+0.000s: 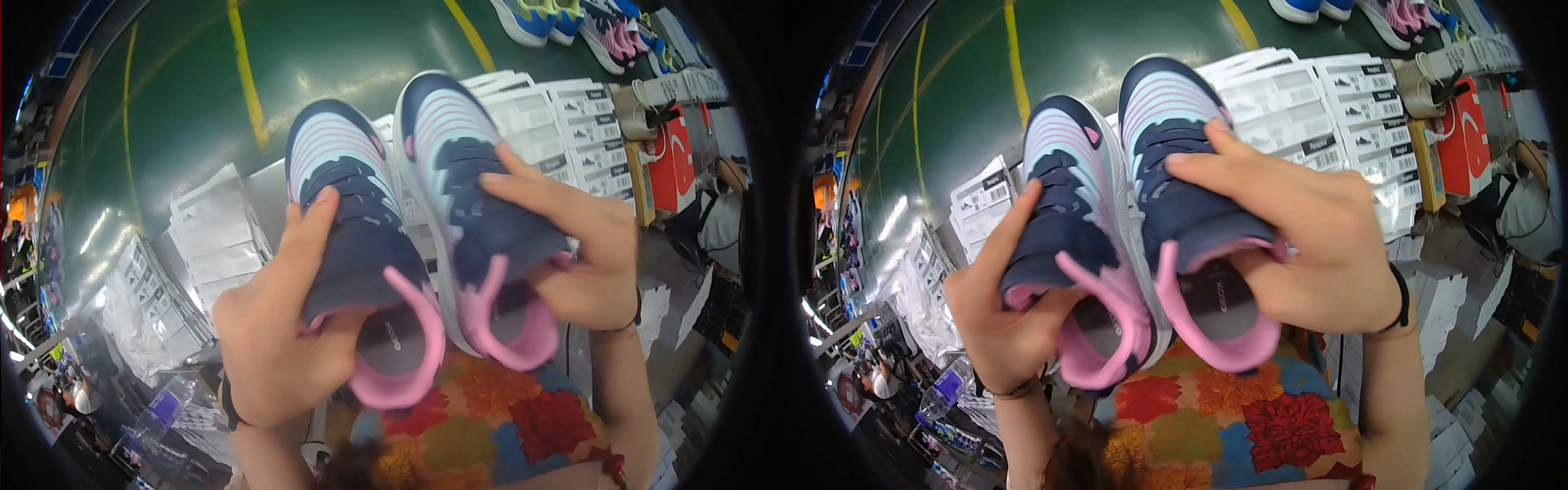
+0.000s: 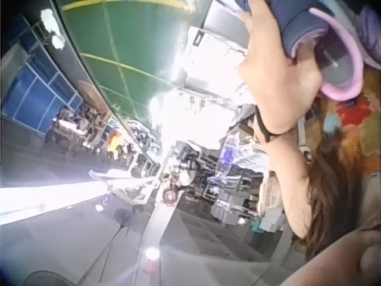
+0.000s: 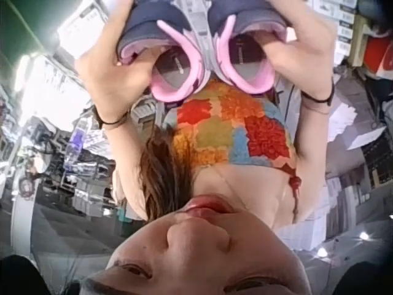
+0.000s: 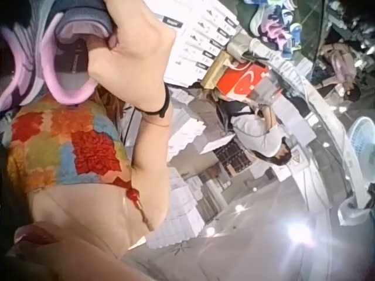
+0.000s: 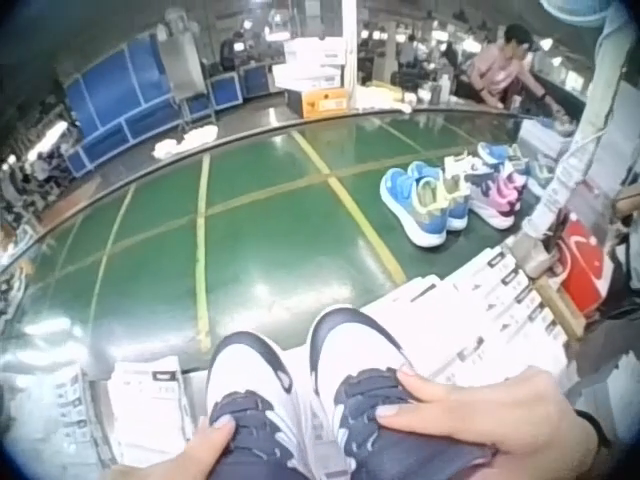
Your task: The recorder compares individual shoes to printed label sheets and sorts the sheets accordingly.
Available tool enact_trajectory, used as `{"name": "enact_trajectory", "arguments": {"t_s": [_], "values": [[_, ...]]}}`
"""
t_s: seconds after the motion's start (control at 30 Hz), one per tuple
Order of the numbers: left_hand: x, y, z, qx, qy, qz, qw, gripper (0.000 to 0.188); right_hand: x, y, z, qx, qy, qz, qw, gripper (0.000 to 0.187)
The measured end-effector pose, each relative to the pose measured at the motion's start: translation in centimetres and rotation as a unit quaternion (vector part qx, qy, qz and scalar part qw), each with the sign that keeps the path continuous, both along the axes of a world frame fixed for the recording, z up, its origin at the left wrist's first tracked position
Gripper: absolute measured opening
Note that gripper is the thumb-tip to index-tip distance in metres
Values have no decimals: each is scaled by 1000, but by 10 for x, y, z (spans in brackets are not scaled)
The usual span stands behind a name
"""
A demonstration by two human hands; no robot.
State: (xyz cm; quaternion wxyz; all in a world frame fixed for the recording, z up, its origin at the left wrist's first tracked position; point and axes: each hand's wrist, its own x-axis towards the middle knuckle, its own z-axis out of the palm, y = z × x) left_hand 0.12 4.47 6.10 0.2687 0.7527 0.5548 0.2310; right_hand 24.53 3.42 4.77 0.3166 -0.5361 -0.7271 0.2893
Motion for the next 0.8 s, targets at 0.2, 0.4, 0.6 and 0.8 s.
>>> {"name": "enact_trajectory", "arguments": {"t_s": [0.2,0.4,0.6,0.8], "values": [[-10,-10,-63,-40,-306,252,917,59,59,-21,-15,-62,432,-162,885,40],[24,80,-115,-183,-541,203,795,47,-9,41,-67,-212,533,-151,805,45],[-47,158,-131,-91,-477,238,841,38,-46,146,-108,-214,487,-179,828,55],[-40,112,-135,-29,-227,61,972,47,-54,164,-141,-77,143,-131,978,71]]}}
